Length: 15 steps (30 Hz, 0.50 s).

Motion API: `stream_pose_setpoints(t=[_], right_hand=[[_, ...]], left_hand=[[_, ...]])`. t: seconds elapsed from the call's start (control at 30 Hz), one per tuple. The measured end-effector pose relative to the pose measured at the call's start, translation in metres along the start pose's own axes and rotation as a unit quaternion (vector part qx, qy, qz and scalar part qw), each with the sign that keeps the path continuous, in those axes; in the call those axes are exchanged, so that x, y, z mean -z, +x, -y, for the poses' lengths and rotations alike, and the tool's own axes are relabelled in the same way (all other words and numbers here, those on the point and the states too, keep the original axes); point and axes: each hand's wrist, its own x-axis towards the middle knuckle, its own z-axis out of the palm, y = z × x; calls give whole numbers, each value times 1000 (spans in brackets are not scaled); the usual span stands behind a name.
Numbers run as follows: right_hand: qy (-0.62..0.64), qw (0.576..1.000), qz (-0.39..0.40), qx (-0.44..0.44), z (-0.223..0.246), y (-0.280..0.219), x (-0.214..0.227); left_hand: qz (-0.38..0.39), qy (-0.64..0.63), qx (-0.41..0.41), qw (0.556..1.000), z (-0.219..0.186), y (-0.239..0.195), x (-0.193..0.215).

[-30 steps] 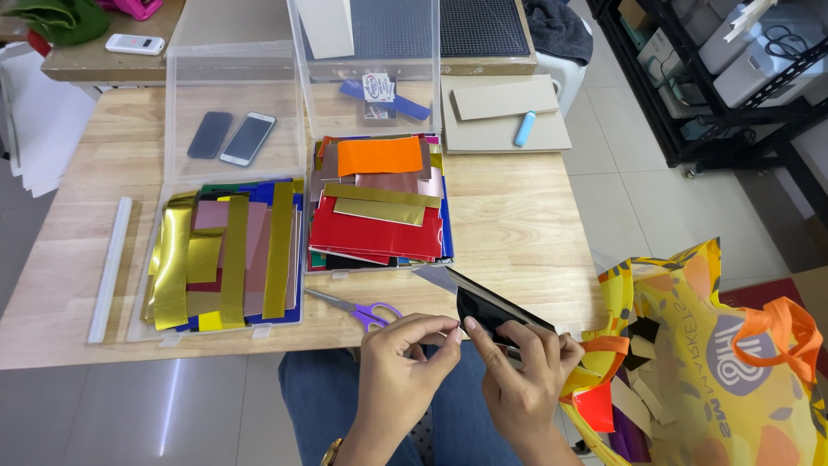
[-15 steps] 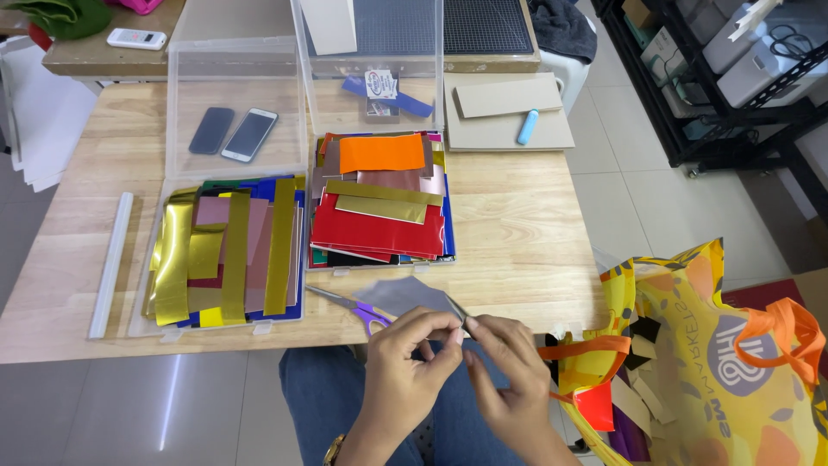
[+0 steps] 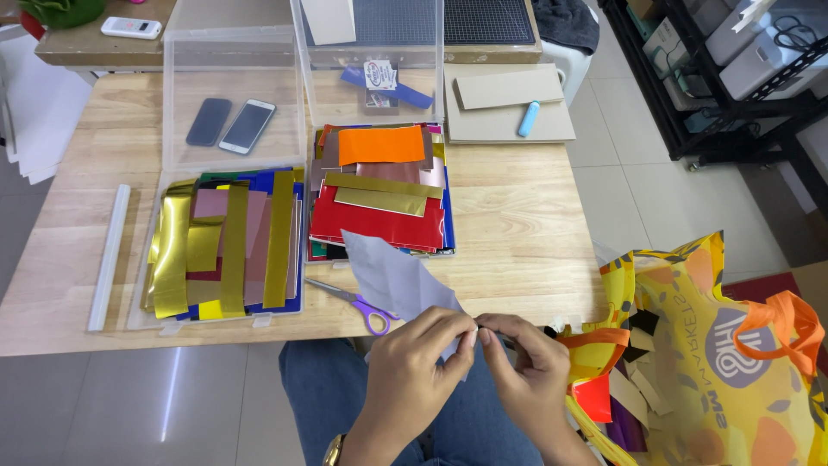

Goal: Organizing various colored foil sheets by rolling, sorting, and peeling adhesive backing.

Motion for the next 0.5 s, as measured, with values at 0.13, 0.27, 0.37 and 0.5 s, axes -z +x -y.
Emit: stream_pose_setpoints(t=[0.13,0.27,0.37,0.5], right_hand=[[139,983,-5,-123,-40,-8,-2],[345,898,-54,-270,-75,-6,10],[401,853,-73,-326,-95,-10,22],[415,816,-105,-390,-126,-24,34]], left_hand=[[39,-98,53,993,19,-6,-6],[97,-326,226,913,70,-21,-23],[128,-397,342,842,108,-28,-40],[163,-379,475,777,148,-28,-64]])
